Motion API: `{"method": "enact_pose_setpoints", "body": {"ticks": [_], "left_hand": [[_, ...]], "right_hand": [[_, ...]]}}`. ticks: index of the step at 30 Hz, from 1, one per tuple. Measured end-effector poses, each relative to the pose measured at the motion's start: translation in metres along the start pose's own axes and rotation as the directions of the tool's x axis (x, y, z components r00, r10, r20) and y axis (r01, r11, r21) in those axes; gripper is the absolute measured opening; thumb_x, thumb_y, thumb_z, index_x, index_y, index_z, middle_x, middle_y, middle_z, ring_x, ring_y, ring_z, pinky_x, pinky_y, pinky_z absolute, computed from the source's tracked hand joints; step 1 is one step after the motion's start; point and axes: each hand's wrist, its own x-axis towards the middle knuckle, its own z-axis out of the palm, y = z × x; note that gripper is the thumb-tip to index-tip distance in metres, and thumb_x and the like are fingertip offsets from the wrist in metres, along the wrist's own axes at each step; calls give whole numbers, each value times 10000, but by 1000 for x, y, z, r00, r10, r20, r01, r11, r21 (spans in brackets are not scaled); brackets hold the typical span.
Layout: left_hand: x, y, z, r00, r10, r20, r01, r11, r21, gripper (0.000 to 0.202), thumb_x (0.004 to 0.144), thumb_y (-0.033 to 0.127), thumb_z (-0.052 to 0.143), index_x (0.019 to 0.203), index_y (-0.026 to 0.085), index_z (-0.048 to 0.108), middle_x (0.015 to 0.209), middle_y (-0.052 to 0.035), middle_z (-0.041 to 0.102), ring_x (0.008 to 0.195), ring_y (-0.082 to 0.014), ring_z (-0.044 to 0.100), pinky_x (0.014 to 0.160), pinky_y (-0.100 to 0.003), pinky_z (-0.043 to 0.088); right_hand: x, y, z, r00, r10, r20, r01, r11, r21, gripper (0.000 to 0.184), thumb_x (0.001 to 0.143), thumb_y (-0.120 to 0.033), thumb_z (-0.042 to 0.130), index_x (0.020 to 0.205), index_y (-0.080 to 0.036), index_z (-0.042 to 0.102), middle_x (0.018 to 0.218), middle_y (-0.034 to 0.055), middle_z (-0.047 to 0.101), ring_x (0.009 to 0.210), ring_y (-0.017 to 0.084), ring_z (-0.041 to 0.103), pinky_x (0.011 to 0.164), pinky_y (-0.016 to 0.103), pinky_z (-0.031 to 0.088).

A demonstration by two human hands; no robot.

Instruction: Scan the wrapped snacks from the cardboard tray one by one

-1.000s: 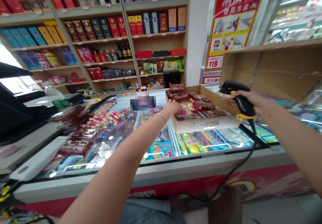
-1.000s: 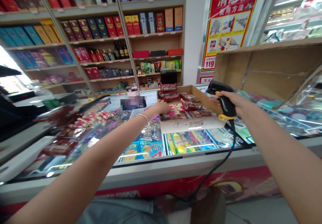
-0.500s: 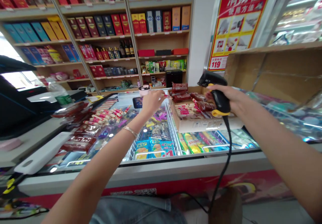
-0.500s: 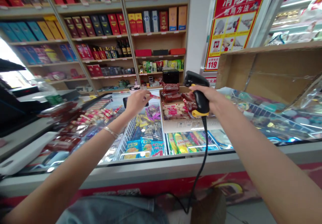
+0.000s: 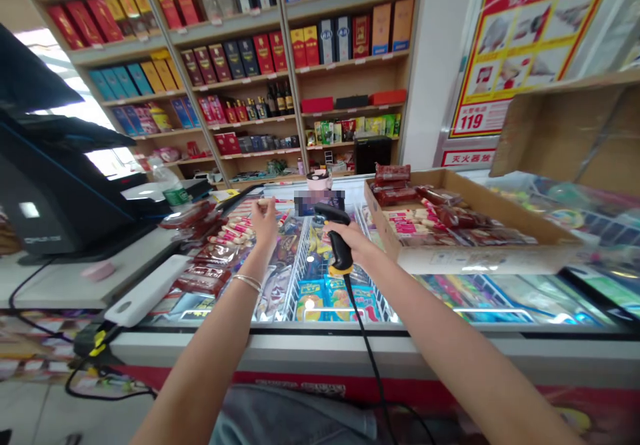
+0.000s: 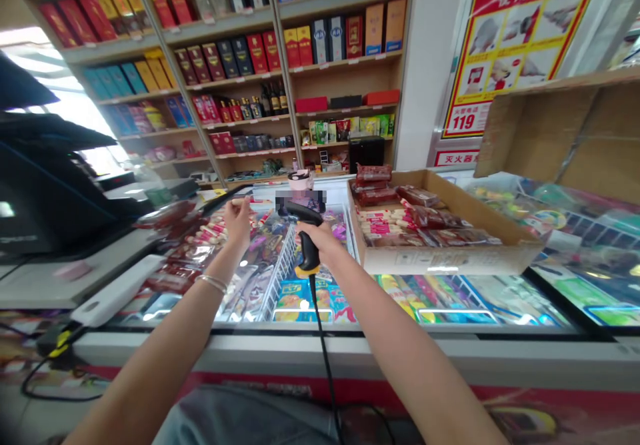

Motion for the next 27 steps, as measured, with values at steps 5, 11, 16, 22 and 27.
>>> {"method": "enact_pose_setpoints", "body": {"ticks": [5,11,16,22,27], "left_hand": [[-6,8,2,994,73,81,-85,983,160,270,838,449,479,774,187,496,745,-11,533,711,-114,531,681,-225,466],[-16,18,1,960,167,223,-244,891,383,202,887,359,434,852,188,537,902,-56,541,826,-143,541,775,-255,456],[-17,17,2,950,198,241,-282,875,394,192,884,341,445,863,183,552,901,-56,537,819,-147,541,790,-258,439],[-17,25,-5,940,175,292,-313,782,540,280,923,315,341,1095,219,540,948,-65,592,836,-170,577,753,-265,422],[-7,30,-25,982,100,162,-190,453,871,370,911,253,287,1193,206,522,1013,-140,612,909,-262,569,786,-363,389]], "right_hand": [[-2,10,-11,998,31,-48,-32,999,-19,97,700,-35,580,677,-118,535,478,12,540,421,90,518,491,209,498],[-2,14,-14,997,46,-69,-46,999,9,96,707,-25,576,693,-112,537,488,16,546,442,103,550,555,239,539],[-1,15,-15,995,54,-78,-55,998,-6,104,730,-27,564,674,-109,536,474,15,536,441,98,549,560,231,543],[-3,11,-16,995,78,-61,-77,997,14,105,710,-50,635,717,-108,547,473,1,528,438,94,538,541,220,534],[-5,8,-15,989,99,-112,-97,995,25,124,740,-139,668,744,-108,548,491,19,545,460,109,564,551,224,539]]}}
